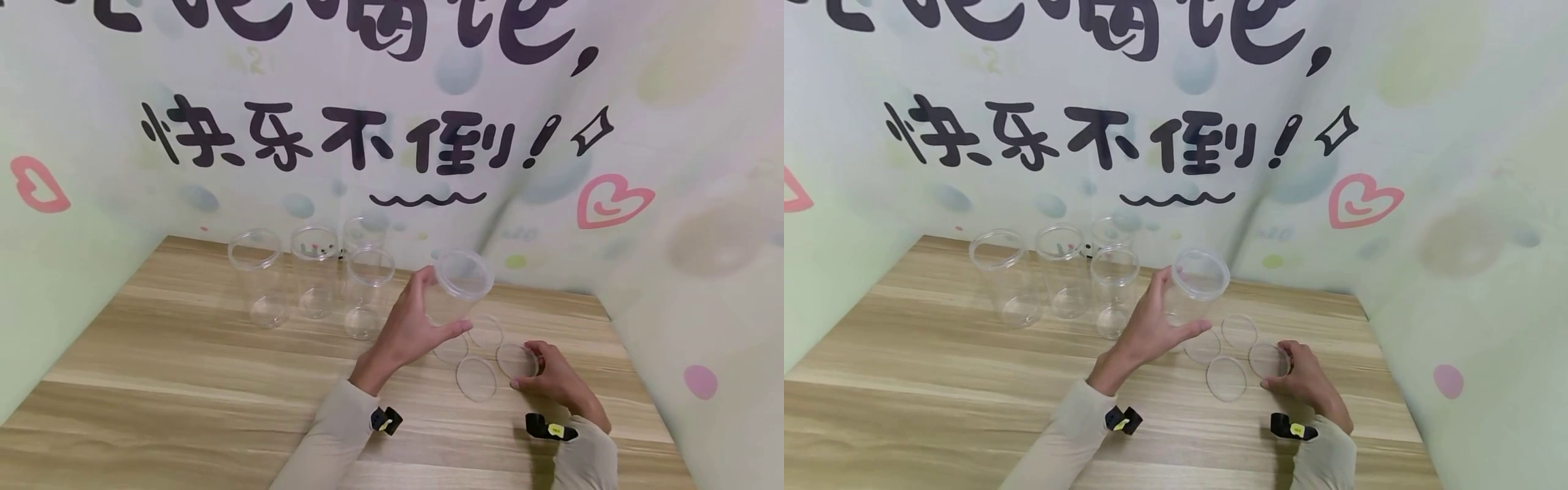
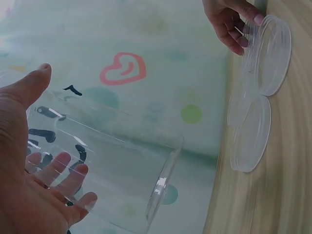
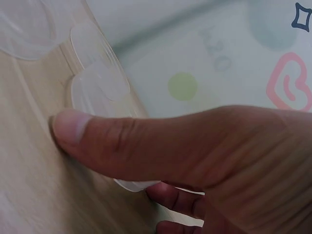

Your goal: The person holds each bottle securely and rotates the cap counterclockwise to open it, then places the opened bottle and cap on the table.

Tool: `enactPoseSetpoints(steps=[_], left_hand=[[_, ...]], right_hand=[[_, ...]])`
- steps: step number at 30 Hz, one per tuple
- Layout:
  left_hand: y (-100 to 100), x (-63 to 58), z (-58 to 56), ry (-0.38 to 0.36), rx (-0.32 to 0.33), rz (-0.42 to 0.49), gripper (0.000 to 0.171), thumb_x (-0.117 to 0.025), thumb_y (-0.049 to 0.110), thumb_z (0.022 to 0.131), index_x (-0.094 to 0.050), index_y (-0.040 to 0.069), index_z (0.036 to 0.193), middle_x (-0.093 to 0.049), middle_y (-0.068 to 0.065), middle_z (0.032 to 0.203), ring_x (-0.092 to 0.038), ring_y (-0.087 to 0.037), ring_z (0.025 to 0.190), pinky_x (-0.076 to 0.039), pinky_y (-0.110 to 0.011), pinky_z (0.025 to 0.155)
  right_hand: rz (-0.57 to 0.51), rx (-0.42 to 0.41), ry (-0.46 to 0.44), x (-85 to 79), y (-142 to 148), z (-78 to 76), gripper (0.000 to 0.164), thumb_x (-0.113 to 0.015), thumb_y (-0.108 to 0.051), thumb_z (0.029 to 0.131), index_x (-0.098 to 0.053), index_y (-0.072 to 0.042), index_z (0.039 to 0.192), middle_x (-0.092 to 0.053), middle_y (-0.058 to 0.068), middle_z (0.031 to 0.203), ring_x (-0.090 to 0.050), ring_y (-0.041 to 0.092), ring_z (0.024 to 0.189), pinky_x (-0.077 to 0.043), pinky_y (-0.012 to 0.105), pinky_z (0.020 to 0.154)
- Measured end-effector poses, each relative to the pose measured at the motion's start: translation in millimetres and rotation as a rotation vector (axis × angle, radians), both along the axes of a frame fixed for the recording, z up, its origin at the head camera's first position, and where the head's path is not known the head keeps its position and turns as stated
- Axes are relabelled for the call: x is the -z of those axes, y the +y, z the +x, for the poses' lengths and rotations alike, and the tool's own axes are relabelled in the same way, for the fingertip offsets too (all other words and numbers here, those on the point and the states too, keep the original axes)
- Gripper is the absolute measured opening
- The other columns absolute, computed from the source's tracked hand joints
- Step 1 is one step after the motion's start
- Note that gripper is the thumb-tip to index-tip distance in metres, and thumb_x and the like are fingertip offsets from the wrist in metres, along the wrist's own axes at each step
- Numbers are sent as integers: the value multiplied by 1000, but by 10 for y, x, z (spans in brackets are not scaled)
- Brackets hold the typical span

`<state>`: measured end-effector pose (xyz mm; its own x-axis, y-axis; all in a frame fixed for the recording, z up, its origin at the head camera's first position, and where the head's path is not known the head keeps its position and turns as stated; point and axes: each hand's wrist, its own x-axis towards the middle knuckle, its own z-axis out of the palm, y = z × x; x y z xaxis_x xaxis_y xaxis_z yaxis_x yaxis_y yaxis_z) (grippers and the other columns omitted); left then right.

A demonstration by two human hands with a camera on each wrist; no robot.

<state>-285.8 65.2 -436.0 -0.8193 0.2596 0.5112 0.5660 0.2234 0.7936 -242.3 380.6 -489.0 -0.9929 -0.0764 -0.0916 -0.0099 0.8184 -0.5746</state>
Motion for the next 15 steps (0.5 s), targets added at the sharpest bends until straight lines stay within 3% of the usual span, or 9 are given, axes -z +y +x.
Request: enactPoseSetpoints(steps=[9,15], left_hand=[[-55,-4,17,-16,41,20,89,-88,33,74,-34,6,140,-51,-11,138,-50,-26,129,-42,-47,108],[-91,-9,7,-22,64,21,85,-87,29,75,-35,6,138,-53,-10,137,-51,-24,130,-41,-47,110]], right_hand=[[-5,-9,0,27,26,6,89,-90,-21,72,-41,12,138,-50,28,125,-48,34,105,-44,46,91],[-40,8,-47,-82,24,28,92,-86,-22,76,-33,13,143,-48,32,127,-50,37,107,-46,50,93]])
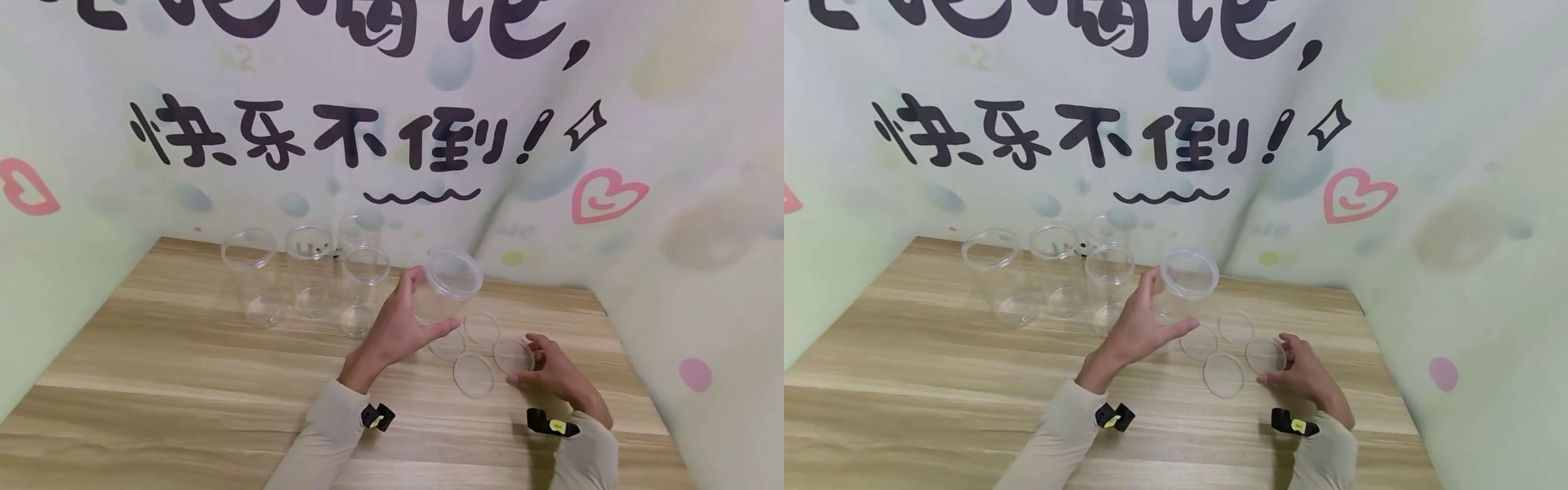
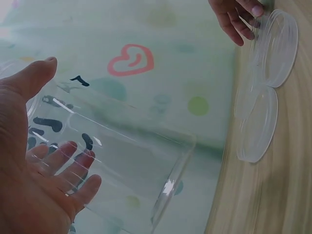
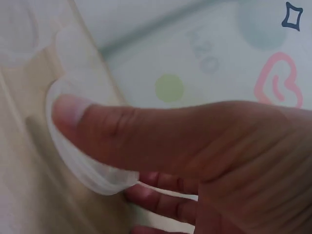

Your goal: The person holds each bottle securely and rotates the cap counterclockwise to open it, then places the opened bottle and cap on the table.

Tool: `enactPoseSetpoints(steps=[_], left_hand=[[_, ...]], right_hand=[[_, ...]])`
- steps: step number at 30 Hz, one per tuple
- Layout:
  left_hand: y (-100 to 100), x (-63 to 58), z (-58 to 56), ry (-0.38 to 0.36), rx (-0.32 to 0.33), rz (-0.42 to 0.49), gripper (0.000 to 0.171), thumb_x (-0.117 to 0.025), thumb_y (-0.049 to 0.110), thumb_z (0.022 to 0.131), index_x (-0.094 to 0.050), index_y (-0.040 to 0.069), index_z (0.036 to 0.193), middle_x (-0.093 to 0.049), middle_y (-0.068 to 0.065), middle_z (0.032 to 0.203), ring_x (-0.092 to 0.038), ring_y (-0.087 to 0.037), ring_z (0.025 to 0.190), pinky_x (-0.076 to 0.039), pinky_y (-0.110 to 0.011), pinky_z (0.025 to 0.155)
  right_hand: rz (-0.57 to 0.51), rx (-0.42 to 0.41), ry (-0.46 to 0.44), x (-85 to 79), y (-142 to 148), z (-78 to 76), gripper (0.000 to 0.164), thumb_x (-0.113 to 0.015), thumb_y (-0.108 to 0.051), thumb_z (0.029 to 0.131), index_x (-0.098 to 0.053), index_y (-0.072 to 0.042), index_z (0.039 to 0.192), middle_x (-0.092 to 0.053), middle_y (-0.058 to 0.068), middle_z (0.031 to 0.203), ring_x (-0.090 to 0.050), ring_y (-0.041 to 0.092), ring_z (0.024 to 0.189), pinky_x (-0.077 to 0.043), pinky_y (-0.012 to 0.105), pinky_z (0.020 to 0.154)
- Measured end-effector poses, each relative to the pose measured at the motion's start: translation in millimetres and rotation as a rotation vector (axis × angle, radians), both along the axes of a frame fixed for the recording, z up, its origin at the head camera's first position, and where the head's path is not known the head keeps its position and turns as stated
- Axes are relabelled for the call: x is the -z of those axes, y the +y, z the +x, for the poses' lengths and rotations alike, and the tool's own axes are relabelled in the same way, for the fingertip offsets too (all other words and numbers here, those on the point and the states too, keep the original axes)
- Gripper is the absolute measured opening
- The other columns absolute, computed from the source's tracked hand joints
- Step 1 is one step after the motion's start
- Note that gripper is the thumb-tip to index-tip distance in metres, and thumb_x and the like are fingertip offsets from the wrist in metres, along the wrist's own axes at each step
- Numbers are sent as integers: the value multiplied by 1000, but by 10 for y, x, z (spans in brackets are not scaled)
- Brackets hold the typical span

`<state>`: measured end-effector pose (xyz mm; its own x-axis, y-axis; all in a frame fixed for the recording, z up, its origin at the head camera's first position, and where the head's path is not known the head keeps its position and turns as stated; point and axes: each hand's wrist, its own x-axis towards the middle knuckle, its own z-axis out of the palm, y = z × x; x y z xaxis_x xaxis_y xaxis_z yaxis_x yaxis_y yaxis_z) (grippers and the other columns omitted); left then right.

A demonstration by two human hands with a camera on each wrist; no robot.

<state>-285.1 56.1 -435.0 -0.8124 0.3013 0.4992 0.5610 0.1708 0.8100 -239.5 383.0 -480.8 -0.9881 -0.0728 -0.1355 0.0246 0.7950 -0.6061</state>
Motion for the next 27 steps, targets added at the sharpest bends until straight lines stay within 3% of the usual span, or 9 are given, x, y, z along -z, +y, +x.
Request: enactPoseSetpoints(steps=[6,12,15,19,22,27], left_hand=[[-30,-17,11,-6,36,-37,84,-85,31,77,-34,9,139,-54,-10,130,-52,-25,123,-43,-48,107],[-26,-42,38,22,25,-130,83,-83,36,78,-34,9,139,-56,-9,124,-54,-23,117,-48,-43,99],[-9,-48,50,34,22,-168,83,-83,36,78,-35,9,140,-57,-8,124,-56,-23,117,-50,-41,96],[18,-45,69,56,29,-215,84,-83,36,77,-37,9,141,-59,-7,124,-57,-23,118,-51,-40,95],[39,-35,80,95,17,-271,85,-84,38,75,-38,8,140,-59,-7,123,-59,-23,115,-51,-39,93],[71,-4,96,171,-1,-363,87,-85,41,74,-41,4,139,-60,-6,123,-60,-22,110,-51,-37,92]], right_hand=[[12,74,21,-246,-50,61,78,-72,-31,91,-32,9,146,-41,36,141,-50,50,121,-51,54,91],[32,136,174,-555,-213,127,70,-56,-45,99,-36,3,146,-44,28,144,-52,46,122,-49,57,91],[38,128,306,-680,-347,167,61,-57,-39,100,-43,0,144,-50,22,140,-57,33,116,-50,42,87],[27,113,499,-811,-555,230,47,-62,-28,99,-52,-4,139,-58,15,130,-54,1,100,-42,18,76],[-22,89,604,-900,-706,271,43,-63,-23,98,-55,-5,137,-60,13,124,-49,-12,92,-39,13,73],[-67,18,656,-975,-885,313,46,-63,-24,97,-53,-7,138,-59,13,122,-52,-6,89,-39,18,69]])
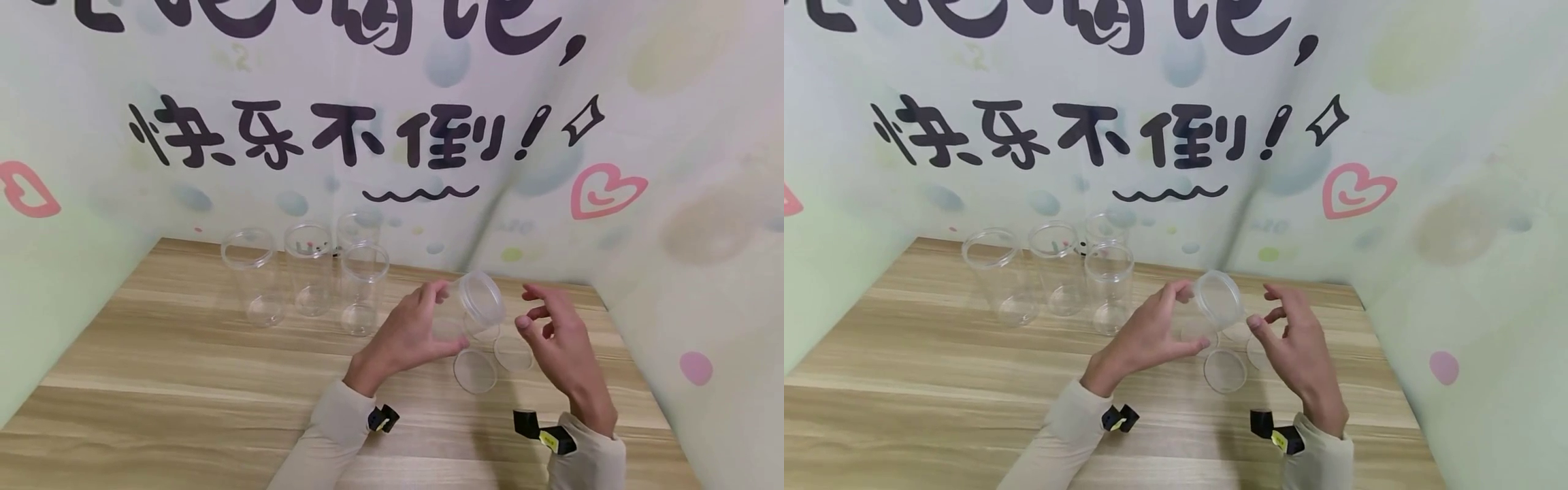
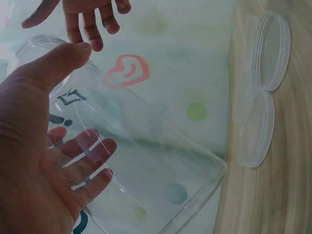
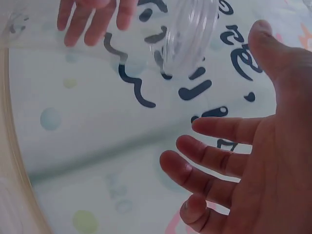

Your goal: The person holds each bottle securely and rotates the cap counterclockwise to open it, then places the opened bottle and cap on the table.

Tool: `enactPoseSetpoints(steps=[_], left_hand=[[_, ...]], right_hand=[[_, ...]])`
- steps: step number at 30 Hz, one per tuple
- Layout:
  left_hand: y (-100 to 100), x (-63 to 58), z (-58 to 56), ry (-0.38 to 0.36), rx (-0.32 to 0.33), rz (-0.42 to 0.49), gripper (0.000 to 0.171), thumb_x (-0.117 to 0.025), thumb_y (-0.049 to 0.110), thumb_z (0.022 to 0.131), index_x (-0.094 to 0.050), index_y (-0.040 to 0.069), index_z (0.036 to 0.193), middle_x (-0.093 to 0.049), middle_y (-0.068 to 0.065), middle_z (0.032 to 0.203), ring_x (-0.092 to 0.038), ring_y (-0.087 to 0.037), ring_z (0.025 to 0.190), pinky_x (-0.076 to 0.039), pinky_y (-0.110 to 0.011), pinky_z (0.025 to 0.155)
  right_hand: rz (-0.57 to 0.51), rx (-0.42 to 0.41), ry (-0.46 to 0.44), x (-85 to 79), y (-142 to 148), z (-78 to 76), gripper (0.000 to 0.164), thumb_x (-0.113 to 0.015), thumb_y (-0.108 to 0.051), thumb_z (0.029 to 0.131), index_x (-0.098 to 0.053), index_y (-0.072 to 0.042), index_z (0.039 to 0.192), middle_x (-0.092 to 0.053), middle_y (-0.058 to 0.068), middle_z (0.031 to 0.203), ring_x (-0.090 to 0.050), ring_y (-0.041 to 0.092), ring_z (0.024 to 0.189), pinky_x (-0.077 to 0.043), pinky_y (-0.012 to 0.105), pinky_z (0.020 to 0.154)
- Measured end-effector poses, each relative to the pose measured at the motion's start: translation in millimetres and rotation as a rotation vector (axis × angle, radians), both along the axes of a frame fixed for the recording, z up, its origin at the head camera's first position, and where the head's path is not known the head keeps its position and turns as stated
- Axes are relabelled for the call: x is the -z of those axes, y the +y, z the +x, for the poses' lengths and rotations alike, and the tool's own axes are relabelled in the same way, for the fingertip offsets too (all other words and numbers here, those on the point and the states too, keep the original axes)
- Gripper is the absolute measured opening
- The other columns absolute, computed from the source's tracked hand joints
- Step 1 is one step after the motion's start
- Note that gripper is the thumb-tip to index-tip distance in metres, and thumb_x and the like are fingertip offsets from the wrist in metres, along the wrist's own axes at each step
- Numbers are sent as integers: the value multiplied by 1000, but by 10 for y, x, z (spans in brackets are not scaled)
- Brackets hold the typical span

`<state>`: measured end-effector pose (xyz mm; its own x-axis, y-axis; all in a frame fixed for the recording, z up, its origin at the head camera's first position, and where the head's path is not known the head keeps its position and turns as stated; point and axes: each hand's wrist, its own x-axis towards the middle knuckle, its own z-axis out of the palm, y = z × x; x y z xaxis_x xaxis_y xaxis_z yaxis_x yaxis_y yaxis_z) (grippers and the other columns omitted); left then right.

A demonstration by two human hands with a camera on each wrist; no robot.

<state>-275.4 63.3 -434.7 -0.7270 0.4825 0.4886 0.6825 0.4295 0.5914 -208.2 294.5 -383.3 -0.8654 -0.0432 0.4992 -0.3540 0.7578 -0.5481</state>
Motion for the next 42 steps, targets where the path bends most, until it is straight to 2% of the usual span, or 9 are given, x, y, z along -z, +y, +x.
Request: enactPoseSetpoints(steps=[5,10,15,21,23,27,31,35,42], left_hand=[[27,5,8,80,2,-31,89,-86,41,73,-41,2,139,-60,-6,121,-61,-22,108,-50,-38,94],[36,8,11,119,-7,-52,89,-85,42,74,-40,4,140,-59,-5,121,-59,-20,109,-49,-37,95],[61,17,19,154,-7,-69,88,-83,44,75,-40,4,141,-57,-5,125,-56,-18,115,-48,-36,98],[118,44,39,185,-45,-63,88,-81,49,77,-40,3,140,-56,-5,128,-55,-17,118,-46,-35,102],[130,49,50,185,-50,-52,88,-81,50,77,-41,3,140,-56,-5,128,-55,-17,118,-46,-34,102],[127,45,61,161,-7,-16,88,-81,49,77,-39,4,140,-58,-6,127,-57,-17,117,-47,-33,101],[70,18,59,109,90,21,89,-82,45,77,-36,7,142,-59,-6,128,-58,-17,118,-49,-32,99],[-9,-9,42,47,164,30,89,-85,40,76,-35,10,144,-58,-4,129,-59,-15,117,-51,-32,96],[-99,-19,10,-65,257,29,89,-83,38,79,-31,16,149,-57,-1,127,-56,-13,120,-49,-32,99]], right_hand=[[81,9,-24,-14,-125,16,58,-74,-25,89,-52,-13,140,-58,9,123,-54,8,86,-40,25,66],[129,39,-36,-25,-250,5,60,-77,-31,85,-54,-16,138,-59,7,120,-57,17,84,-42,29,63],[146,69,17,-5,-348,-29,63,-80,-34,81,-57,-11,134,-61,10,116,-57,21,82,-43,33,62],[164,147,69,9,-468,-41,68,-79,-39,80,-56,-3,134,-62,17,116,-63,36,91,-49,51,69],[163,168,91,8,-502,-44,67,-79,-39,80,-57,-3,132,-63,17,113,-63,38,93,-49,53,69],[144,167,158,-5,-533,-37,62,-82,-34,77,-60,-4,128,-64,14,109,-64,35,90,-48,49,66],[140,119,202,-32,-530,-16,62,-84,-30,74,-62,-7,127,-65,12,107,-63,30,85,-47,43,63],[145,62,191,-51,-524,4,64,-84,-28,74,-61,-8,130,-65,11,111,-62,27,85,-48,41,63],[132,3,156,-64,-511,29,68,-86,-24,72,-60,-5,132,-63,11,118,-62,27,97,-53,42,68]])
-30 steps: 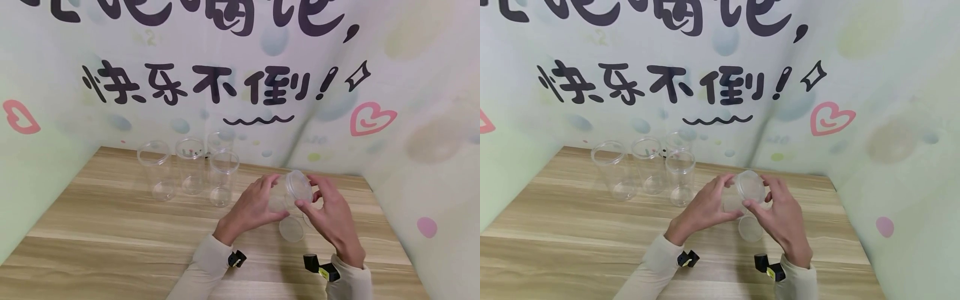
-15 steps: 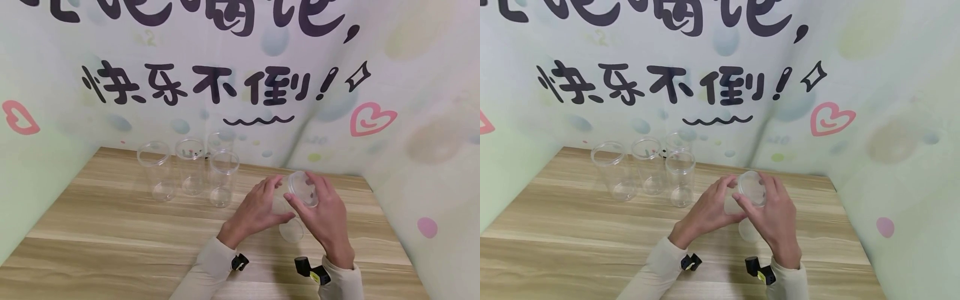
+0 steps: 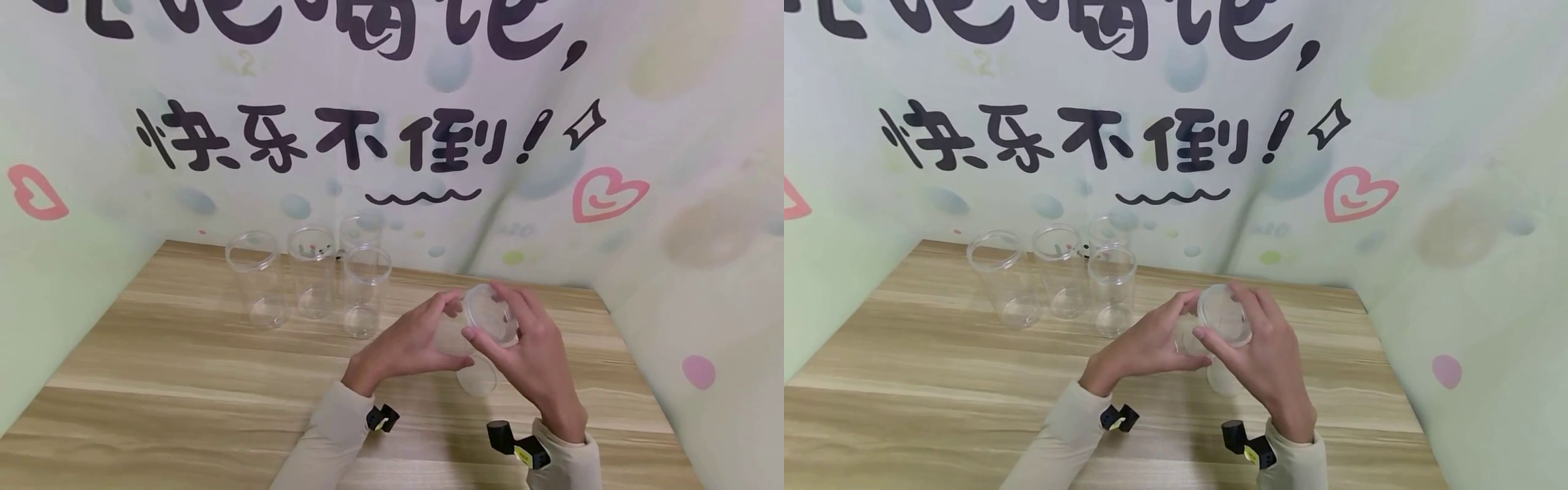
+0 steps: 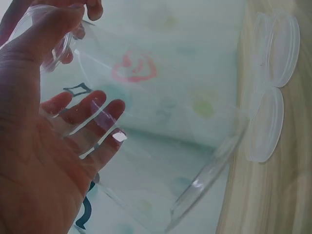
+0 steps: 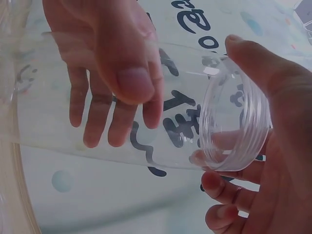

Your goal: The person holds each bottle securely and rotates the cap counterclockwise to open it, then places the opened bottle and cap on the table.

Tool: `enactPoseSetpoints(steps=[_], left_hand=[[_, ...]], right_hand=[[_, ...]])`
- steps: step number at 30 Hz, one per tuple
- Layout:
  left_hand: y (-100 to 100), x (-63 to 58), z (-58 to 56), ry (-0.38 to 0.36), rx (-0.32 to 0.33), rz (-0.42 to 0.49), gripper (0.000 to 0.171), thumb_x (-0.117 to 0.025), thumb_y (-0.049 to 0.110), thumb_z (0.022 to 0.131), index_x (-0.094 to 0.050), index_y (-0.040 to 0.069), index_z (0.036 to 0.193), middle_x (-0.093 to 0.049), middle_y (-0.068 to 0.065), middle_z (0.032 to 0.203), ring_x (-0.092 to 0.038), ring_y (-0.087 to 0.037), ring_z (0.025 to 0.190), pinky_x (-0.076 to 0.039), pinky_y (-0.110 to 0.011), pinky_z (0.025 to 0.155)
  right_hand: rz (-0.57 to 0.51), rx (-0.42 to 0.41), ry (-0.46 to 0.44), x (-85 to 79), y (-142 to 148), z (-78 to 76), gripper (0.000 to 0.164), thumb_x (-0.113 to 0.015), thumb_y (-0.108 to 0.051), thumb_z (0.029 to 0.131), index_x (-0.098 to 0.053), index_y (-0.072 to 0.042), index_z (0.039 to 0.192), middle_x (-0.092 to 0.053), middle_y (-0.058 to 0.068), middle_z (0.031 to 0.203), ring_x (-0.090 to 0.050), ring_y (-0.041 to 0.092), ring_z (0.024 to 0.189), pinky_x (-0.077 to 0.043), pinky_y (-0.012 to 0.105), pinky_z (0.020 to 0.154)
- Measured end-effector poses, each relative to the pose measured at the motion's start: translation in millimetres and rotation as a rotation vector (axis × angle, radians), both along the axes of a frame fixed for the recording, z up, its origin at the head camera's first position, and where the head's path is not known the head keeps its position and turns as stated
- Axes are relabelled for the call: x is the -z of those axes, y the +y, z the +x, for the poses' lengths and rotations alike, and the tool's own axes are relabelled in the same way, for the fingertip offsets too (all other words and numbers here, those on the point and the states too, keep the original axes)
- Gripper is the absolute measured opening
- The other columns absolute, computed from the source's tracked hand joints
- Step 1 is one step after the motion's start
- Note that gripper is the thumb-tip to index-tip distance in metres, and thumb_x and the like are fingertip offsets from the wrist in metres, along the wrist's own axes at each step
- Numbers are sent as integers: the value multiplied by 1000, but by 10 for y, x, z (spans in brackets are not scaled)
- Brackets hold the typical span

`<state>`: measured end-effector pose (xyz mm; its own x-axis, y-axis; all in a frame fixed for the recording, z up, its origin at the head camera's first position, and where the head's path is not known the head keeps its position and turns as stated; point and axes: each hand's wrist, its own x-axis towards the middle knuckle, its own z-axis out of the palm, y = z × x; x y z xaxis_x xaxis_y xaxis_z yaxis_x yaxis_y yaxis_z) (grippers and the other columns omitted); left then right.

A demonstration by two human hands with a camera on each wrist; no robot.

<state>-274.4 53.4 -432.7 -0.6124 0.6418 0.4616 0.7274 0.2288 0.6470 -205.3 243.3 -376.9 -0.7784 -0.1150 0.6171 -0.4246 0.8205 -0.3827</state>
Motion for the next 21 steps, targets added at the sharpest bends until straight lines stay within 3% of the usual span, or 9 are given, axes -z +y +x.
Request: enactPoseSetpoints(steps=[7,12,21], left_hand=[[-59,-27,-12,-113,82,3,88,-83,35,79,-31,20,149,-57,-3,127,-55,-13,120,-47,-32,101],[-79,-27,-23,-159,112,0,86,-84,33,79,-34,20,147,-57,1,125,-54,-9,118,-46,-31,102],[-96,-17,-39,-182,152,21,85,-85,32,78,-35,24,146,-57,5,126,-53,-6,119,-44,-33,105]], right_hand=[[-31,-60,-43,-12,17,16,69,-87,-20,72,-59,-7,134,-62,9,122,-60,22,100,-53,32,67],[-52,-92,-68,-8,30,27,69,-87,-17,72,-59,-8,135,-61,8,124,-54,15,93,-46,24,63],[-71,-138,-100,-49,39,71,71,-86,-13,73,-58,-13,138,-61,2,129,-50,10,101,-41,27,70]])
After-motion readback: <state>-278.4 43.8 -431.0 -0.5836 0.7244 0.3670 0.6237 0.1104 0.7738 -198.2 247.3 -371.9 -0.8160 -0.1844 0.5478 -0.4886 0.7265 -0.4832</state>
